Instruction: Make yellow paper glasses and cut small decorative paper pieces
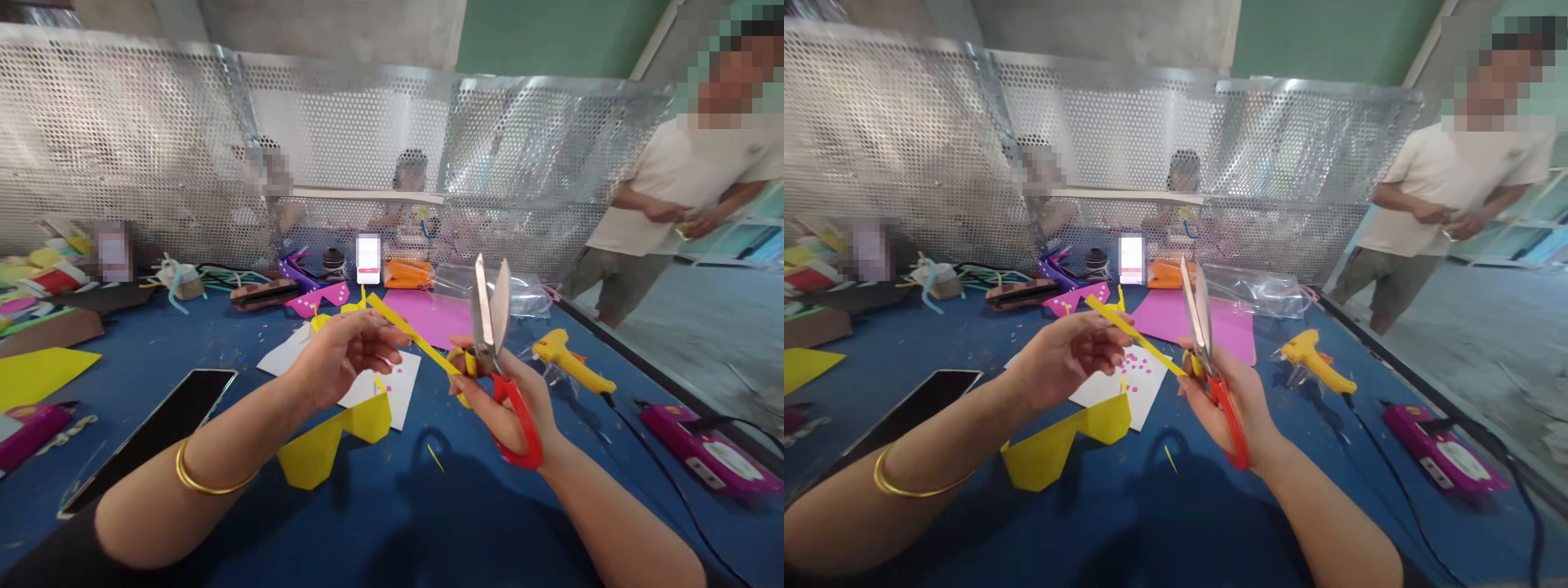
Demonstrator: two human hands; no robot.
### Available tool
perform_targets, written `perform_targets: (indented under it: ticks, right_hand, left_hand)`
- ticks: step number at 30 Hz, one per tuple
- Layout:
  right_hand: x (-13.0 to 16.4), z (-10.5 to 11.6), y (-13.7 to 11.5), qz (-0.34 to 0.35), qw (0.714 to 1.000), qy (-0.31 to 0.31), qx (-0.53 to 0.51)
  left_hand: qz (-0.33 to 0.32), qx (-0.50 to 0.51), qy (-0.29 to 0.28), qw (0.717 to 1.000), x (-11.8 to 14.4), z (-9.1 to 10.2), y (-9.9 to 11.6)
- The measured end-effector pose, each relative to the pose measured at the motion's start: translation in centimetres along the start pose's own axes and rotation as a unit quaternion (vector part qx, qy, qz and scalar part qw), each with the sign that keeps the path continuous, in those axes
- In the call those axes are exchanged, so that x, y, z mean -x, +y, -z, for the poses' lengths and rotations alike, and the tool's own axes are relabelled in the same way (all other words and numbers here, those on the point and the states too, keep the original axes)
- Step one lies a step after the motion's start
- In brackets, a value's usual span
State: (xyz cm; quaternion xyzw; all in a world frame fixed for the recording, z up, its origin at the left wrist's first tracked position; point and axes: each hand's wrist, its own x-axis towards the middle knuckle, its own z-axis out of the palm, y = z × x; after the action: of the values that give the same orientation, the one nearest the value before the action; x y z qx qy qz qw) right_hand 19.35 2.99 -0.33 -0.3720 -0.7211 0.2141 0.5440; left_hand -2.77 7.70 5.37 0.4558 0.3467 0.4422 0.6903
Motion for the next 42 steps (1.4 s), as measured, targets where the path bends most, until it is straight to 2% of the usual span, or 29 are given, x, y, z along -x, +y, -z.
perform_targets:
  ticks: [3, 5, 9, 12, 13, 15, 19, 21, 23, 25, 28, 30, 33, 38, 42]
  right_hand:
    - [0.2, 0.3, 0.1, 0.058, 0.996, -0.017, 0.070]
    - [0.2, 0.4, 0.3, 0.088, 0.989, -0.032, 0.111]
    - [0.0, 0.5, 0.5, 0.130, 0.978, -0.038, 0.160]
    - [-0.2, 0.4, 0.4, 0.158, 0.966, -0.028, 0.201]
    - [-0.2, 0.3, 0.4, 0.156, 0.965, -0.015, 0.210]
    - [-0.2, 0.3, 0.2, 0.117, 0.967, 0.049, 0.220]
    - [-0.5, 0.6, 0.1, 0.007, 0.952, 0.232, 0.198]
    - [-0.8, 0.6, -0.1, -0.027, 0.959, 0.251, 0.127]
    - [-0.9, 0.5, -0.3, -0.071, 0.975, 0.211, 0.021]
    - [-0.8, 0.0, -0.6, -0.116, 0.981, 0.138, -0.073]
    - [-0.1, -1.0, -1.1, -0.165, 0.974, 0.034, -0.154]
    - [0.3, -1.5, -1.4, -0.187, 0.963, -0.005, -0.194]
    - [0.6, -1.8, -1.8, -0.208, 0.953, -0.018, -0.222]
    - [0.4, -1.7, -1.9, -0.229, 0.952, -0.012, -0.201]
    - [0.6, -1.8, -1.9, -0.238, 0.945, -0.027, -0.225]
  left_hand:
    - [0.168, -0.017, -0.061, 0.984, -0.4, 0.7, 0.2]
    - [0.226, -0.043, -0.118, 0.966, -0.5, 1.1, 0.1]
    - [0.242, -0.073, -0.207, 0.945, 0.0, 1.3, -0.2]
    - [0.229, -0.085, -0.234, 0.941, 0.5, 0.9, -0.2]
    - [0.223, -0.095, -0.229, 0.943, 0.6, 0.7, -0.2]
    - [0.191, -0.116, -0.179, 0.958, 0.9, 0.1, -0.1]
    - [0.077, -0.098, -0.021, 0.992, 0.8, -0.8, -0.4]
    - [0.036, -0.075, 0.031, 0.996, 0.6, -1.1, -0.7]
    - [0.001, -0.054, 0.068, 0.996, 0.5, -1.3, -1.1]
    - [-0.032, -0.036, 0.092, 0.995, 0.5, -1.6, -1.6]
    - [-0.058, -0.028, 0.106, 0.992, 0.8, -2.0, -2.1]
    - [-0.057, -0.036, 0.108, 0.992, 1.1, -2.2, -2.4]
    - [-0.048, -0.051, 0.116, 0.991, 1.3, -2.5, -2.8]
    - [-0.055, -0.045, 0.150, 0.986, 1.3, -2.8, -3.2]
    - [-0.057, -0.041, 0.162, 0.984, 1.4, -3.0, -3.3]
